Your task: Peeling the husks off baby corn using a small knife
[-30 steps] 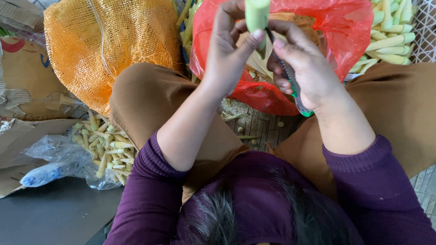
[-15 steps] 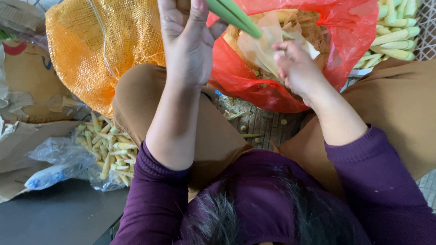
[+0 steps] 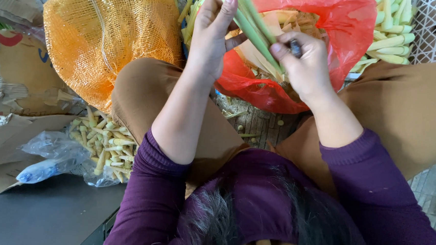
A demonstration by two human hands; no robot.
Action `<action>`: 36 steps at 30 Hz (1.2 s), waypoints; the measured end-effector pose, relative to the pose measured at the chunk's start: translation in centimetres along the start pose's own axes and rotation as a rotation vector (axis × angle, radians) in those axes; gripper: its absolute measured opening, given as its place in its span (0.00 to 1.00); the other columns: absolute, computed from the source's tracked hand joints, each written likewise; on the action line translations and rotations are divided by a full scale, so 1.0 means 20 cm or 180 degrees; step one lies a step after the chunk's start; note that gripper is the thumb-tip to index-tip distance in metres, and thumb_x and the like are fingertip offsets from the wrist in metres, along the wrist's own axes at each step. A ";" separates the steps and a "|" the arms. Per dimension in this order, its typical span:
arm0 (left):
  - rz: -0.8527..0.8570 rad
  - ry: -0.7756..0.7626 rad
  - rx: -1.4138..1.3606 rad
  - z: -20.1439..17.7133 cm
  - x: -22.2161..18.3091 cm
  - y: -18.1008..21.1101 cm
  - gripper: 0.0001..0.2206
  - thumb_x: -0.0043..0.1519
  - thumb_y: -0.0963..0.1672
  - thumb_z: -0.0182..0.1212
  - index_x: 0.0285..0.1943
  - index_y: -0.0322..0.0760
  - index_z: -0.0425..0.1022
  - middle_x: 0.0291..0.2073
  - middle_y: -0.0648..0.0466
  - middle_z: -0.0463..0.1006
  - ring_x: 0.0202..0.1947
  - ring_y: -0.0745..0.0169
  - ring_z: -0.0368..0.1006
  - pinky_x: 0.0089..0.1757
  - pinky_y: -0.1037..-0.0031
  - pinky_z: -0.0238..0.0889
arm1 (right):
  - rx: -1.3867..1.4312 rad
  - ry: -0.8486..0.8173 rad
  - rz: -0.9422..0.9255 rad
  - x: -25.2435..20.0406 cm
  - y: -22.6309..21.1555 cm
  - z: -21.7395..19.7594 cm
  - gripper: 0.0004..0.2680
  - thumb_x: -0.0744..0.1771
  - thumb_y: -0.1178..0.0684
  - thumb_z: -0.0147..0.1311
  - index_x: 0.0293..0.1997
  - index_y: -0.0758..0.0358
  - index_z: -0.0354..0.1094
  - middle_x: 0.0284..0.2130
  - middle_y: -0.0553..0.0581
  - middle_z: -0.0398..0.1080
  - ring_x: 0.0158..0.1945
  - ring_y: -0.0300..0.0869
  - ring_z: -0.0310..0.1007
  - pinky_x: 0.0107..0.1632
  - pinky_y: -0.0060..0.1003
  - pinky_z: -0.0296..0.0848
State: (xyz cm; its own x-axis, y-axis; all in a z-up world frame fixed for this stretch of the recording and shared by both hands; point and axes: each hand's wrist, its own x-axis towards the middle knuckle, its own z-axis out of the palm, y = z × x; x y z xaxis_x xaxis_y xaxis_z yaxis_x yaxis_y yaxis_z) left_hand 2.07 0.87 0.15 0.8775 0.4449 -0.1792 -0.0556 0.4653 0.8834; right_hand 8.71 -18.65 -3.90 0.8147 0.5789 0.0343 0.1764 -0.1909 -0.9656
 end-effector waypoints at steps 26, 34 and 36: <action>0.0808 -0.1010 0.0983 -0.09 0.12 -0.09 0.15 0.71 0.53 0.53 0.60 0.45 0.69 0.53 0.52 0.80 0.50 0.71 0.76 0.46 0.76 0.74 | -0.0108 -0.0406 0.0076 0.15 -0.02 -0.12 0.13 0.71 0.56 0.56 0.64 0.57 0.68 0.52 0.52 0.73 0.53 0.36 0.73 0.57 0.31 0.72; 0.0924 -0.1280 0.1117 -0.09 0.11 -0.08 0.14 0.74 0.51 0.50 0.65 0.48 0.64 0.54 0.49 0.80 0.46 0.66 0.76 0.43 0.77 0.71 | -0.0585 -0.0442 -0.0182 0.16 0.14 -0.07 0.04 0.68 0.61 0.64 0.45 0.61 0.75 0.36 0.48 0.78 0.42 0.31 0.75 0.50 0.28 0.74; 0.0973 -0.1211 0.1311 -0.11 0.13 -0.14 0.13 0.74 0.50 0.51 0.65 0.48 0.63 0.54 0.53 0.78 0.46 0.69 0.74 0.43 0.78 0.71 | -0.1006 -0.0354 -0.0555 0.15 0.11 -0.09 0.03 0.68 0.63 0.64 0.43 0.63 0.76 0.35 0.50 0.80 0.41 0.37 0.79 0.45 0.34 0.75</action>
State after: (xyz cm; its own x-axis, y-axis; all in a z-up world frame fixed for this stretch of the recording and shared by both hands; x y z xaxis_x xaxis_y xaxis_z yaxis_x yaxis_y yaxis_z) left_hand 3.52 2.36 -3.79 0.9630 0.1728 0.2068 -0.2090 -0.0056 0.9779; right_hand 12.54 -18.72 -5.53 0.6955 0.7035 0.1463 0.4831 -0.3071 -0.8200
